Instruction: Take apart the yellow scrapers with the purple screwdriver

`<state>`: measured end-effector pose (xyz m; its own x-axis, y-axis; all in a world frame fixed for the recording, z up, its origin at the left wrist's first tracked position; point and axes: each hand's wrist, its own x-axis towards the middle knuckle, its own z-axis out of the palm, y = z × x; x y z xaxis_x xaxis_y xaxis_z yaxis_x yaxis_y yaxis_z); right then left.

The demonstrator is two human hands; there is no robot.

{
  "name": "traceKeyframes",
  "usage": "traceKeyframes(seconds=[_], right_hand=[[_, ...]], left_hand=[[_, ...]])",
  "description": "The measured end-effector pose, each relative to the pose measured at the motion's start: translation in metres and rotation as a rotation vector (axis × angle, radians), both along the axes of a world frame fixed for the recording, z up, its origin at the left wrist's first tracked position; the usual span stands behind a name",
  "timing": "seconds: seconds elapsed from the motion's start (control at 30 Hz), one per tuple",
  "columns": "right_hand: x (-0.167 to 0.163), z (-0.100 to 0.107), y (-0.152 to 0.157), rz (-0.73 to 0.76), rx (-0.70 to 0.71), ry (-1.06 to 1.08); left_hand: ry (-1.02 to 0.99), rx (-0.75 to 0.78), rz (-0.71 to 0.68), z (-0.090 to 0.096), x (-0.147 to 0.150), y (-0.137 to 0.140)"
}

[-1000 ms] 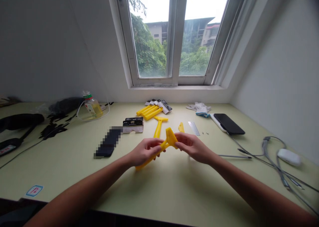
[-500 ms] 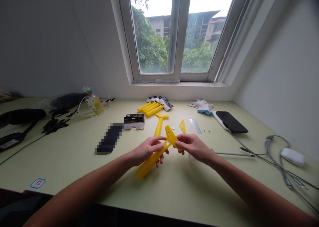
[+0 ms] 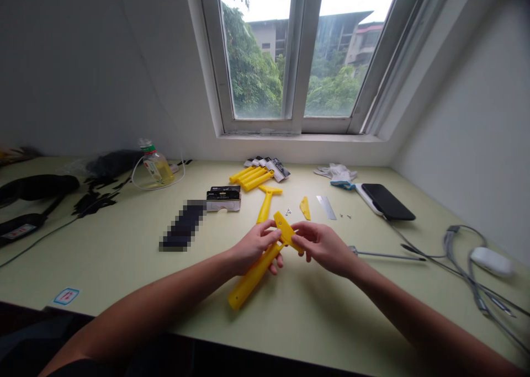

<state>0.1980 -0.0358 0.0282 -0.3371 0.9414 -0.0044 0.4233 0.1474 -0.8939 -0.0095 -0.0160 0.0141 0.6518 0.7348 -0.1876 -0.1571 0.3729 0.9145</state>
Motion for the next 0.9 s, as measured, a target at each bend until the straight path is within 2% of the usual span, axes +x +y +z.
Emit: traceKeyframes(seconds=[0.17,0.3,0.37,0.47,0.6,0.7,0.8,0.9], right_hand=[[-0.01,0.002,-0.007,-0.092,0.369,-0.259],[-0.016,0.002,-0.002,-0.151,0.492,-0.404],[-0.017,0.004,0.004,-0.159,0.486,-0.426],[-0.017,0.009,0.015,-0.131,0.369,-0.347],[-0.014,0.019,0.027,-0.065,0.129,-0.097],[-0.005,0.03,0.034,-0.03,0.058,0.108],[0.024,0.042,0.045,-0.122,0.074,0.192],[0.069,0.049,0.061,-0.381,0.166,0.042]], left_hand=[[-0.026,0.019,0.07,0.0,0.002,-0.004],[-0.065,0.014,0.122,0.0,0.005,-0.005],[-0.081,0.01,0.145,0.0,0.006,-0.005],[-0.082,0.003,0.177,-0.002,0.007,-0.003],[-0.083,0.012,0.174,-0.007,0.006,0.0],[-0.095,0.015,0.149,-0.008,0.005,0.0],[-0.084,0.0,0.147,-0.004,0.003,-0.003],[-0.068,0.007,0.176,0.002,0.001,-0.006]])
